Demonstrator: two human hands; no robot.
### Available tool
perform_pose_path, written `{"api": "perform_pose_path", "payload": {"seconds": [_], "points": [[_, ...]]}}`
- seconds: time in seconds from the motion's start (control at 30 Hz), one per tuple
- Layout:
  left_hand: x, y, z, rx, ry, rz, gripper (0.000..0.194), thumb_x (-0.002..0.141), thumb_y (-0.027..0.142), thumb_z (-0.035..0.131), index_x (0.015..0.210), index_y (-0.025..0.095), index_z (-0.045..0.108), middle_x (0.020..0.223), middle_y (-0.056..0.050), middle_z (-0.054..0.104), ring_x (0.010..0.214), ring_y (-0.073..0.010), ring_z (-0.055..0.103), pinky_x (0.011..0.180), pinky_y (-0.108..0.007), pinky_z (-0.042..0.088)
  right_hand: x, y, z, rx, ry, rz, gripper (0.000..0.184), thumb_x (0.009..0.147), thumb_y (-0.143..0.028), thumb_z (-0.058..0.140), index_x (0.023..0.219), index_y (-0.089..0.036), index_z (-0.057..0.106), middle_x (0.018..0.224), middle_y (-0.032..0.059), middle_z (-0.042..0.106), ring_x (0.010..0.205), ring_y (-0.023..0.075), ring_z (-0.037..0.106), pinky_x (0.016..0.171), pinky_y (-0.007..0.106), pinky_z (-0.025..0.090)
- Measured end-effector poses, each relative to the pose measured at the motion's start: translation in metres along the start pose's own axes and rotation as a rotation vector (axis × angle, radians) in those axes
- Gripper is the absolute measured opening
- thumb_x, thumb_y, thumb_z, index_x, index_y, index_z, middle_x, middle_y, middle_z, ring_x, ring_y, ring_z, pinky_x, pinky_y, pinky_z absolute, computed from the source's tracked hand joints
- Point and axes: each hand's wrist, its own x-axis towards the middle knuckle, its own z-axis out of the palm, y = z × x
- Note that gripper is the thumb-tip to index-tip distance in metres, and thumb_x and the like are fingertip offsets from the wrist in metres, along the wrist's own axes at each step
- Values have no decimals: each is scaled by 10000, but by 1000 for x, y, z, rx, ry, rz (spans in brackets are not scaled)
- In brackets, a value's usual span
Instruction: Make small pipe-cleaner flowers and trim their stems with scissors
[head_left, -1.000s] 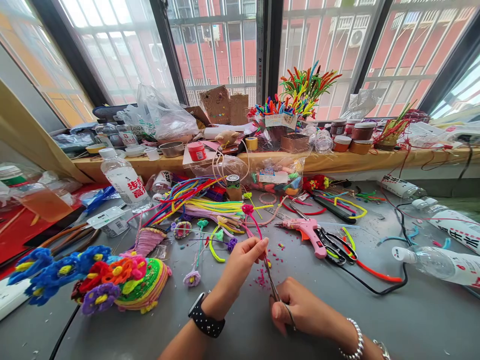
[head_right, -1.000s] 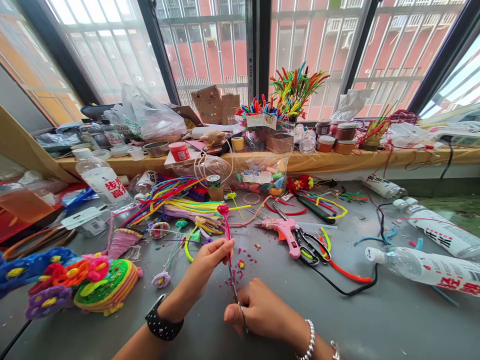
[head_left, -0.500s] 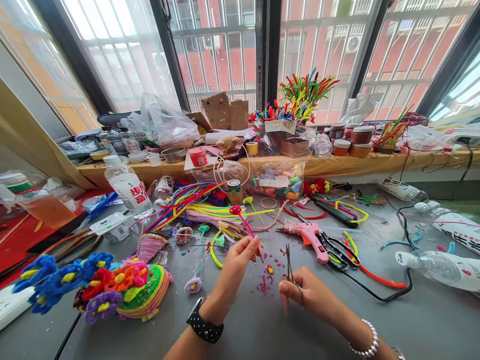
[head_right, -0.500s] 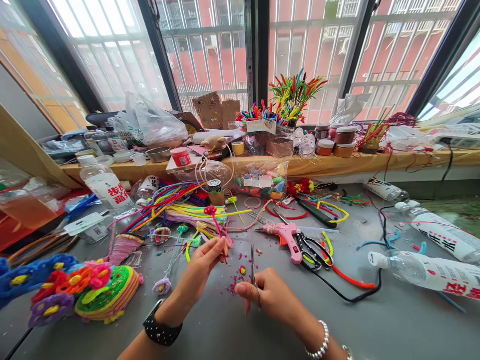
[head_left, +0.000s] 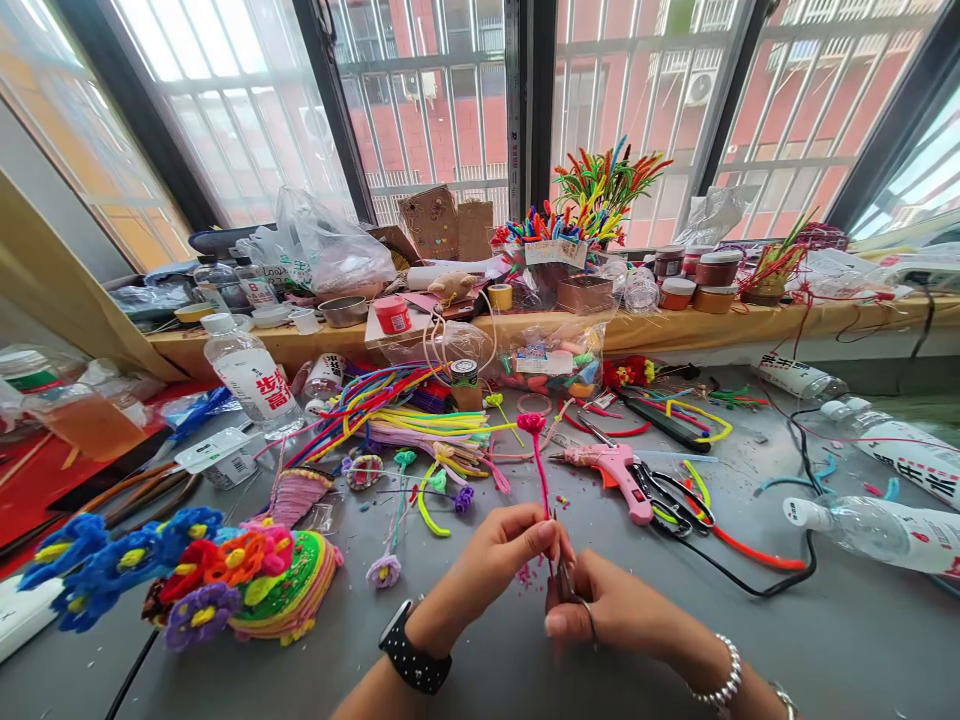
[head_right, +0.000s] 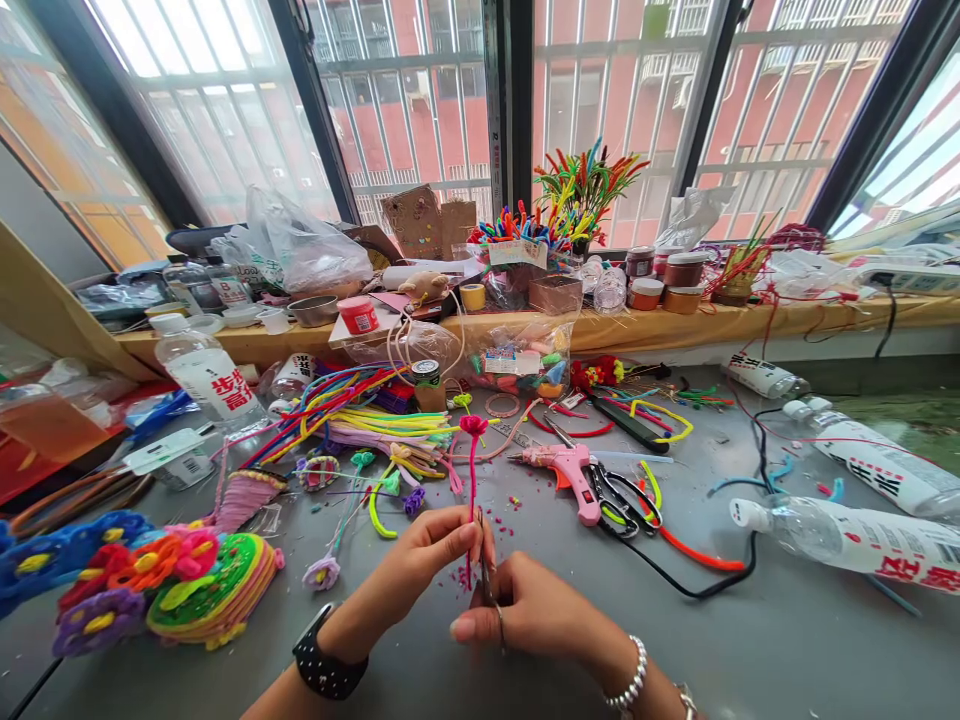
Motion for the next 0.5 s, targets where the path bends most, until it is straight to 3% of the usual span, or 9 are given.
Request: {"api": "perform_pose_path", "payload": {"seconds": [0.13, 0.27, 0.37, 0.47, 0.5], "points": [[0, 0, -1, -40, 31, 25, 271, 780, 331, 447, 635, 137, 569, 644, -13, 567, 632, -116, 482, 632, -219, 364, -2, -4, -5, 149, -79, 43, 536, 626, -605, 518, 712, -88, 630, 462, -41, 400, 406, 49, 349, 377, 160, 245], [0, 0, -4, -25, 51, 44, 262, 780, 326, 441, 607, 150, 531, 692, -25, 584, 683, -135, 509, 663, -238, 382, -3, -8, -9, 130, -21, 95, 482, 666, -554, 512, 749, -98, 641, 468, -44, 400, 403, 45, 349, 375, 150, 249], [2, -2, -10, 86, 237, 98, 259, 792, 318, 411, 606, 163, 502, 789, -40, 580, 793, -159, 515, 740, -261, 375, -4, -9, -15, -34, 96, 121, 442, 714, -515, 477, 729, -106, 642, 457, -48, 391, 396, 47, 344, 384, 157, 254], [5, -7, -16, 301, 505, 146, 258, 802, 300, 389, 600, 173, 487, 746, -30, 553, 783, -158, 505, 746, -264, 360, -3, -6, -23, -352, 308, 125, 427, 727, -490, 473, 601, -114, 631, 432, -41, 388, 406, 58, 344, 403, 177, 246], [6, -8, -18, 364, 543, 151, 254, 803, 296, 388, 610, 173, 498, 732, -27, 543, 766, -155, 500, 738, -263, 360, -3, -4, -25, -459, 367, 131, 429, 734, -482, 468, 562, -120, 623, 418, -37, 393, 407, 63, 346, 410, 185, 240]]}}
